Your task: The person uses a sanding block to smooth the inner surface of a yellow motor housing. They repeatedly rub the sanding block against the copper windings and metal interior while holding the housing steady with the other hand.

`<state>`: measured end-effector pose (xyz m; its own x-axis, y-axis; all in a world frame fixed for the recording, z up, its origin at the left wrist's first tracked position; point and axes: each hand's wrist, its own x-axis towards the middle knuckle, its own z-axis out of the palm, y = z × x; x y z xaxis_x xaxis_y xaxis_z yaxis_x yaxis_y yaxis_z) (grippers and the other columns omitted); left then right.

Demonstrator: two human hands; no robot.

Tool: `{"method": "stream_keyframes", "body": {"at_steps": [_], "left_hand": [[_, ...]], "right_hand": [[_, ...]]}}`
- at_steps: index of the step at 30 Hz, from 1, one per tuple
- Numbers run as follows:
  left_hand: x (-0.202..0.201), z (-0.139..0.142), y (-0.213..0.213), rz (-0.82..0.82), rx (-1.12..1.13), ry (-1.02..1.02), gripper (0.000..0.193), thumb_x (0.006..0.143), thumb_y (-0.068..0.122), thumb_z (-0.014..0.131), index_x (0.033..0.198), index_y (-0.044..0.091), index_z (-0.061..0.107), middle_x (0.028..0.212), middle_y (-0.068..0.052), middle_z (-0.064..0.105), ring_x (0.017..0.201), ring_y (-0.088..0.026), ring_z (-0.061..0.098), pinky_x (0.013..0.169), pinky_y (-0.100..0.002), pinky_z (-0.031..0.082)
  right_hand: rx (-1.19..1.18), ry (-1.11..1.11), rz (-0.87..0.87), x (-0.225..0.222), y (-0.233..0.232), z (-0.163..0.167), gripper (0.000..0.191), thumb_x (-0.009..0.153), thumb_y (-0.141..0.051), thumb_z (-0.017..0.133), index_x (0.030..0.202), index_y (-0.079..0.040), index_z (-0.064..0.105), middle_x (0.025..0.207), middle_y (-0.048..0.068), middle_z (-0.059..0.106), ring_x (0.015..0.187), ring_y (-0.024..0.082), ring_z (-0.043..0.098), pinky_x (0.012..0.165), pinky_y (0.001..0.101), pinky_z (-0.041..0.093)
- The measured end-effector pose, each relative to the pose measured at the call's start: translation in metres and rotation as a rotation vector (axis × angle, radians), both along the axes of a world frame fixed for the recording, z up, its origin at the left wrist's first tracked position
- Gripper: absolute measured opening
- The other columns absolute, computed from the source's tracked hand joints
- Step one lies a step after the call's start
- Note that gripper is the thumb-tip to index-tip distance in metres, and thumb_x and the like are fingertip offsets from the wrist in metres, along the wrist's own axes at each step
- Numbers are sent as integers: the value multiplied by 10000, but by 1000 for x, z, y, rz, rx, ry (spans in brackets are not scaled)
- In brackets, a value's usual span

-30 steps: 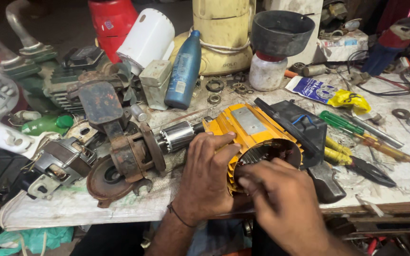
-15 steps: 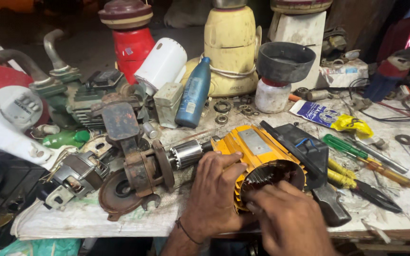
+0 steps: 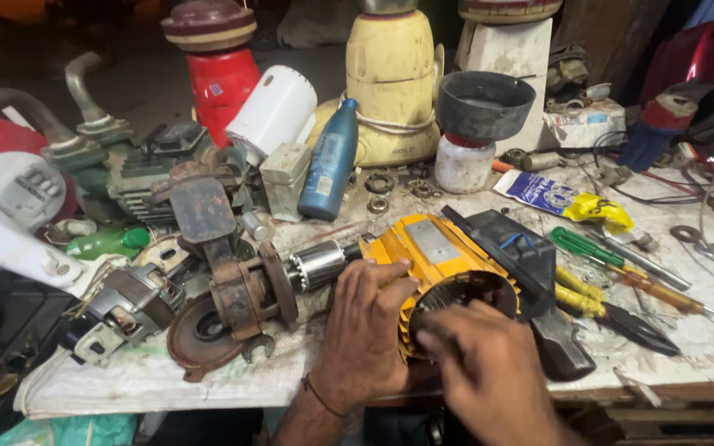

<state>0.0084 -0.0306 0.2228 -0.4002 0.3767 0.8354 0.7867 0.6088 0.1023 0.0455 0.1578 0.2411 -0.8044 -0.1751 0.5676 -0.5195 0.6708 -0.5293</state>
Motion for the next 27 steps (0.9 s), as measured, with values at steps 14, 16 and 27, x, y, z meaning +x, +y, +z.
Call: {"method": "stream_keyframes", "body": {"at_steps": [14, 16, 27], "left_hand": [[1, 3, -4, -103, -6, -51, 1049, 637, 464, 967, 1402, 95, 353, 1378, -189, 492, 1310, -379, 504, 1186, -610, 338], [1, 5, -4, -103, -13, -56, 1066, 622, 498, 969, 1396, 95, 357, 1373, -190, 493, 1306, -382, 500, 1177, -608, 340], [2, 6, -4, -102, -6, -57, 1059, 627, 523, 962, 1397, 104, 368, 1371, -186, 488, 1301, -381, 502, 1170, -592, 364]], "right_hand": [[-429, -243, 17, 23, 71, 10, 268, 944, -70, 714, 1182, 37, 774, 1066, 143, 787, 947, 176, 787, 821, 300, 604], [-514, -336, 9, 25, 77, 12, 272, 958, -63, 705, 1194, 61, 761, 1077, 177, 794, 959, 208, 790, 814, 318, 605], [-750, -436, 37, 24, 89, 13, 284, 971, -81, 665, 1182, 105, 698, 1073, 235, 781, 989, 290, 798, 849, 412, 613]]}}
